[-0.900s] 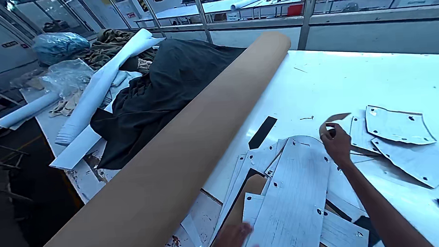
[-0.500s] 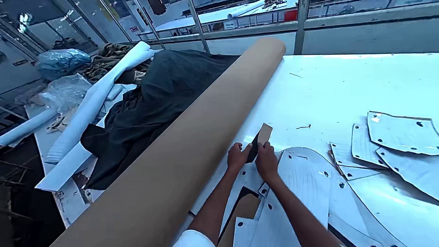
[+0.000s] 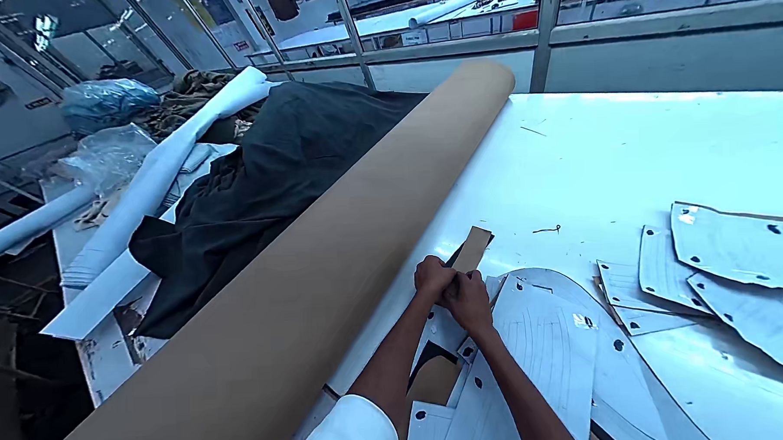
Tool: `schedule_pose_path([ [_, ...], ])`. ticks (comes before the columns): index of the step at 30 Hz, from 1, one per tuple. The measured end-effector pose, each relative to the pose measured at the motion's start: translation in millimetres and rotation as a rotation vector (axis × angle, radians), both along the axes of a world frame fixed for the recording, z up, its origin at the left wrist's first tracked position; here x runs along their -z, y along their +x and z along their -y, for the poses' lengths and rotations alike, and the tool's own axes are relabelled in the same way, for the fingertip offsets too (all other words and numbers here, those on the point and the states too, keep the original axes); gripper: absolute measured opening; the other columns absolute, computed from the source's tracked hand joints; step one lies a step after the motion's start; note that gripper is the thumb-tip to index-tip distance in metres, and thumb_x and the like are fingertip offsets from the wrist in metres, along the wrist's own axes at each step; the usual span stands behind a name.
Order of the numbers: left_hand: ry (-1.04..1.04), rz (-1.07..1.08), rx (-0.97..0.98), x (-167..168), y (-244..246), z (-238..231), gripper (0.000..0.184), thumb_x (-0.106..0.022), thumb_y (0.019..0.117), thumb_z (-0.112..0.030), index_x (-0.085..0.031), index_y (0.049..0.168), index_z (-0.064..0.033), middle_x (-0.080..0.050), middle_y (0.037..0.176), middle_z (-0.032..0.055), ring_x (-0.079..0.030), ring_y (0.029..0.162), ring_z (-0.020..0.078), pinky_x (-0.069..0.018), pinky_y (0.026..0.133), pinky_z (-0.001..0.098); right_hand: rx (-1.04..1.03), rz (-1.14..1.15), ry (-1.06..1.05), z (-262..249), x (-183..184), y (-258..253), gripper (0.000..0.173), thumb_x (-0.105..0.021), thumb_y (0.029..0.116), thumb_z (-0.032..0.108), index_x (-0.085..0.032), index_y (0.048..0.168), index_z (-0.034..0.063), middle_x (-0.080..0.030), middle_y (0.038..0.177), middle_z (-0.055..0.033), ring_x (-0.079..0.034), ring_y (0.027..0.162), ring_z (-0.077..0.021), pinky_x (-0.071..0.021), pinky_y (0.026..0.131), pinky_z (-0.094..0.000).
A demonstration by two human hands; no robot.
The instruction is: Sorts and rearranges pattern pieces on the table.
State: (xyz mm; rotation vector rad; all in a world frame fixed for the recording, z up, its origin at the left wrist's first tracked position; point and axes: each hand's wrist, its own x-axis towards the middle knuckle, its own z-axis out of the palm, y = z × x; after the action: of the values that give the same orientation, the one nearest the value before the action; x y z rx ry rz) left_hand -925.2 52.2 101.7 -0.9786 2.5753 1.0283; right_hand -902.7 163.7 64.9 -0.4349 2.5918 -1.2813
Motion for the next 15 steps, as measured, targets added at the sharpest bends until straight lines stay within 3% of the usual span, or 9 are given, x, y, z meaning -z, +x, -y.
schedule_pose_path([
  [3,0.146,-0.17,0.016,-2,10,4,0.028,-0.072,0.0923,-0.01,-0.067,0.117,0.0033,-0.068,0.111,0.0264,-0.066,0.105,0.0409,-0.0512,0.092,0.0601,-0.001,0.018,-0.243,-17,2,3,0.056,-0.079,0.0888,0.024,-0.06,0.135,-0.0028,-0.056,0.13,-0.0279,-0.061,0.112,-0.041,-0.0525,0.092,-0.0554],
  [5,0.161,-0.291,0.045,-24,27,1,0.028,-0.068,0.0959,-0.009,-0.064,0.121,0.0026,-0.068,0.104,0.0242,-0.067,0.092,0.0367,-0.0545,0.083,0.0556,0.094,0.005,-0.424,-24,-10,11,0.059,-0.078,0.0899,0.024,-0.057,0.139,-0.001,-0.055,0.134,-0.0257,-0.061,0.114,-0.038,-0.0548,0.089,-0.0519],
  [8,-0.094,-0.495,0.191,-63,92,-18,0.022,-0.066,0.0996,-0.013,-0.066,0.118,-0.0016,-0.068,0.091,0.0203,-0.067,0.077,0.0347,-0.0554,0.069,0.0542,0.23,0.204,-0.713,-33,-37,39,0.068,-0.07,0.0969,0.029,-0.04,0.151,0.0005,-0.049,0.146,-0.0238,-0.054,0.129,-0.035,-0.0492,0.101,-0.0521],
  [10,-0.304,-0.647,0.337,-63,133,-31,0.019,-0.066,0.0974,-0.01,-0.071,0.114,-0.0011,-0.072,0.096,0.0157,-0.071,0.083,0.0294,-0.0595,0.077,0.0498,0.264,0.425,-0.948,-38,-46,61,0.063,-0.055,0.1054,0.03,-0.028,0.157,0.0046,-0.049,0.148,-0.0187,-0.055,0.13,-0.0269,-0.0479,0.106,-0.0453],
  [12,-0.487,-0.791,0.472,-47,171,-42,0.017,-0.066,0.0929,-0.007,-0.077,0.105,-0.0034,-0.076,0.101,0.0129,-0.075,0.09,0.0275,-0.063,0.079,0.0451,0.326,0.614,-1.161,-40,-54,85,0.049,-0.037,0.1117,0.034,-0.031,0.152,0.0062,-0.061,0.134,-0.0135,-0.065,0.115,-0.0205,-0.0548,0.096,-0.0375],
  [14,-0.536,-0.844,0.57,-34,205,-54,0.015,-0.069,0.0888,-0.008,-0.079,0.101,-0.0067,-0.076,0.104,0.012,-0.075,0.094,0.0291,-0.063,0.078,0.044,0.4,0.735,-1.336,-45,-59,110,0.046,-0.028,0.1128,0.037,-0.042,0.146,0.0083,-0.071,0.122,-0.0133,-0.072,0.105,-0.0226,-0.0585,0.087,-0.037],
  [15,-0.544,-0.854,0.607,-29,220,-59,0.015,-0.07,0.088,-0.011,-0.079,0.1,-0.0093,-0.076,0.106,0.01,-0.074,0.096,0.0282,-0.0627,0.078,0.0427,0.409,0.765,-1.406,-51,-59,123,0.048,-0.024,0.113,0.038,-0.046,0.144,0.0077,-0.071,0.12,-0.0149,-0.072,0.106,-0.0254,-0.0587,0.089,-0.0393],
])
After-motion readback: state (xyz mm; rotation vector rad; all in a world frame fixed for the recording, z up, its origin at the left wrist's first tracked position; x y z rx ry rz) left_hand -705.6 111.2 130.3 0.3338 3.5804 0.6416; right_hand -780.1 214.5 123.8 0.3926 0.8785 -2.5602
